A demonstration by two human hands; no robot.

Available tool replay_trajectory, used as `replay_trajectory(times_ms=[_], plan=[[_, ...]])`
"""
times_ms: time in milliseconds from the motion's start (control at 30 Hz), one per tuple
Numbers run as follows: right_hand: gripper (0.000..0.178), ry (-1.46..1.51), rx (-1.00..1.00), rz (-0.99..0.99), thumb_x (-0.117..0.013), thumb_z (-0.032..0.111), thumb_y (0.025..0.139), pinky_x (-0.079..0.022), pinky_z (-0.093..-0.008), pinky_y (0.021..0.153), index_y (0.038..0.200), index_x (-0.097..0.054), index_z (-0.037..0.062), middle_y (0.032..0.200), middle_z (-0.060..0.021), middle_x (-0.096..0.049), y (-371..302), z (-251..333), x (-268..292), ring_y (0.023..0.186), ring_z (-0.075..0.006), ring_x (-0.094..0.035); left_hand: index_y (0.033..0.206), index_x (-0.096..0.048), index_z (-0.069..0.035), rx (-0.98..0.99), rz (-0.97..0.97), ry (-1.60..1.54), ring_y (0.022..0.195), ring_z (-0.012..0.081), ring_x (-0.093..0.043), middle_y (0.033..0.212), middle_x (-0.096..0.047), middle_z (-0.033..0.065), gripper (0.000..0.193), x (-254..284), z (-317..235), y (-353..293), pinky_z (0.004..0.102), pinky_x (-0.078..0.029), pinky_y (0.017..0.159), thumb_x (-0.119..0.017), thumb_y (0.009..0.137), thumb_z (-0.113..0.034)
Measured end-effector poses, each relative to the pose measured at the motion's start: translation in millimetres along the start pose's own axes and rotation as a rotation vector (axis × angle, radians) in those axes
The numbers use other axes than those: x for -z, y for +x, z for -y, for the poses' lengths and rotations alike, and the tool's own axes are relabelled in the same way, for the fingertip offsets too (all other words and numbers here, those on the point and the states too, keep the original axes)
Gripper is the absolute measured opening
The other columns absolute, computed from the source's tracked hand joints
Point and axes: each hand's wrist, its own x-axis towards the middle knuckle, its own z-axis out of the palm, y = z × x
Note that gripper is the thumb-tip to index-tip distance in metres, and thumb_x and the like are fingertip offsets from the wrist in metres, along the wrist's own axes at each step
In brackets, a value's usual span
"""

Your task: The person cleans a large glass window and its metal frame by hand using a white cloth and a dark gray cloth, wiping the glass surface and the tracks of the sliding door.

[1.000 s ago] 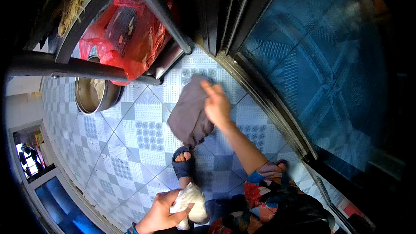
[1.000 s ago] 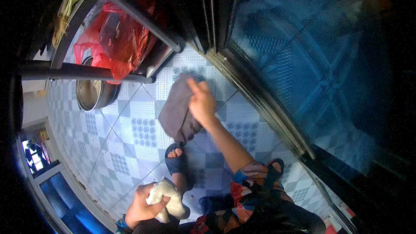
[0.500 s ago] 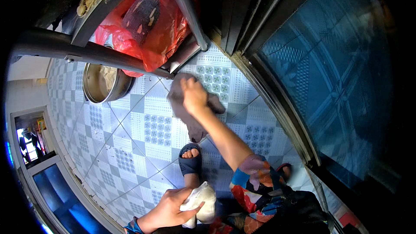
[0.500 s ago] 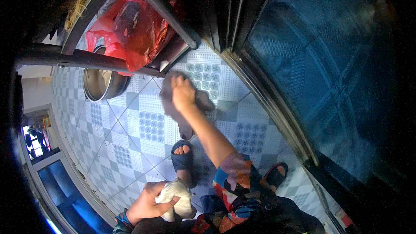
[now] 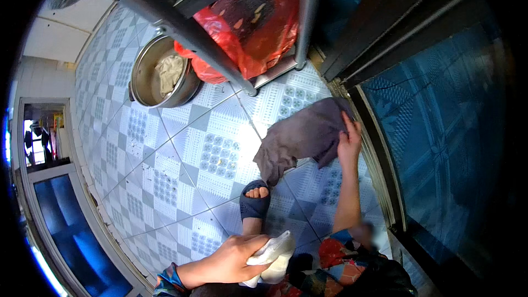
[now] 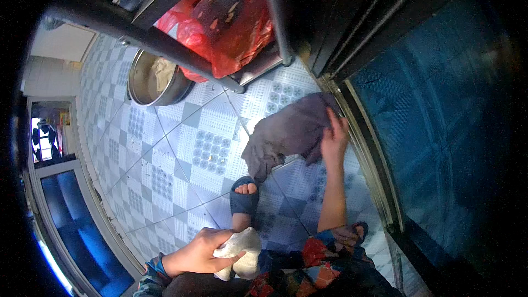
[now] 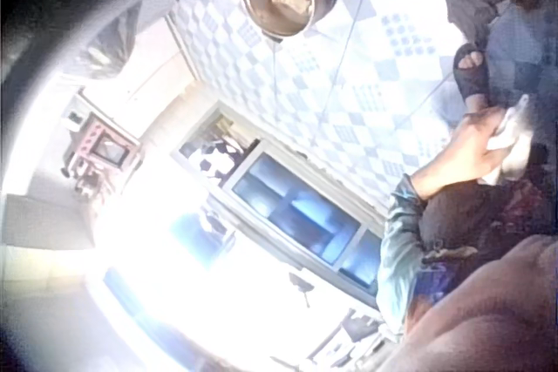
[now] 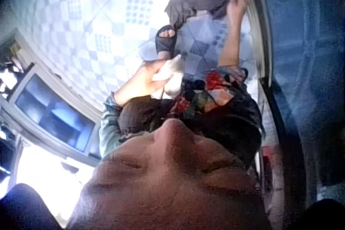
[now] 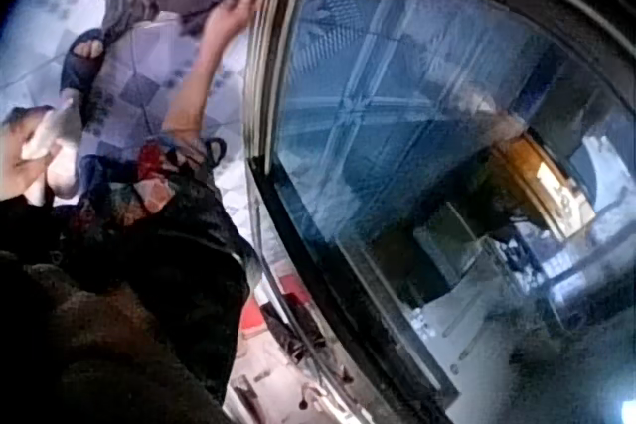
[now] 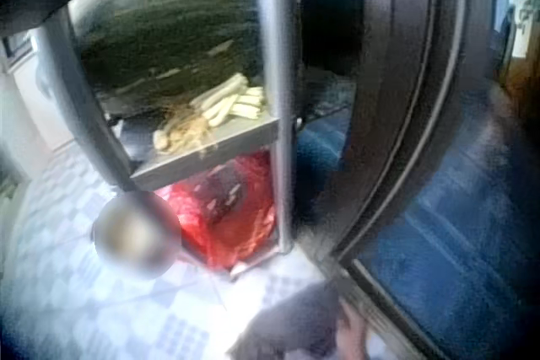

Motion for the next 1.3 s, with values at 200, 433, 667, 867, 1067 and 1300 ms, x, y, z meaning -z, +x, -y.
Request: replay_trajectory(times_ms=[200,433,667,867,1067,1300], plan=[[0.066,-0.495,-0.228,0.056,-0.051,0.001,0.079,-0.042,-0.0463,0.098,0.143,-0.042,0.0087,0.133,-0.0242,-0.045,-14.1,-11.8,-87.0,0.12,-0.0435,-0.048,0.09,-0.062,-0.001,-0.028,-0.032,-0.014,0.06,0.0314,-0.062,0.07,-0.061,0.0132,0.019,4.3,7.1,-6.1,0.037,-0.046,0.054,-0.075,0.08,-0.01],[0.078,-0.04,-0.4,0.448,-0.053,0.009,0.081,-0.043,-0.0456,0.1,0.147,-0.016,-0.0089,0.138,-0.0324,-0.03,-19.0,107.3,-241.9,0.119,-0.048,-0.047,0.096,-0.064,-0.001,0.048,-0.036,-0.034,0.062,0.0263,-0.064,0.072,-0.064,0.012,0.02,14.2,18.2,-17.6,0.033,-0.048,0.056,-0.073,0.081,-0.009],[0.062,0.449,-0.035,0.508,-0.061,0.023,0.09,-0.032,-0.0393,0.109,0.143,-0.038,0.0013,0.135,-0.0289,-0.046,-34.6,109.0,-243.1,0.129,-0.0391,-0.042,0.101,-0.064,0.0,0.113,-0.156,-0.04,0.065,0.0259,-0.066,0.073,-0.064,0.013,0.022,30.2,18.7,-11.3,0.0323,-0.051,0.062,-0.072,0.082,-0.009],[0.066,1.098,-0.675,0.857,-0.032,0.055,0.1,-0.038,-0.0357,0.103,0.139,-0.045,0.0042,0.138,-0.0094,-0.051,-84.3,126.7,-61.4,0.122,-0.0211,-0.052,0.115,-0.061,0.002,0.06,-0.278,-0.211,0.085,0.0101,-0.061,0.09,-0.07,0.0083,0.027,30.5,2.2,16.0,0.029,-0.051,0.076,-0.065,0.09,-0.009],[0.048,1.214,-0.286,0.782,-0.043,0.035,0.101,-0.045,-0.0302,0.093,0.135,-0.046,0.0023,0.127,-0.0071,-0.056,-59.4,209.7,50.1,0.11,-0.0133,-0.056,0.116,-0.06,0.003,-0.259,-0.3,-0.081,0.085,0.0112,-0.061,0.091,-0.07,0.0102,0.029,40.1,-49.6,71.4,0.0302,-0.051,0.076,-0.062,0.092,-0.015],[0.017,0.879,0.027,0.178,-0.066,0.015,0.092,-0.05,-0.0232,0.067,0.1,-0.067,-0.0008,0.09,-0.0037,-0.068,-44.7,272.6,157.7,0.077,-0.0078,-0.062,0.11,-0.062,0.004,-0.504,-0.118,-0.015,0.086,0.0105,-0.061,0.092,-0.068,0.0048,0.028,51.0,-168.8,71.5,0.0276,-0.05,0.077,-0.062,0.092,-0.017]])
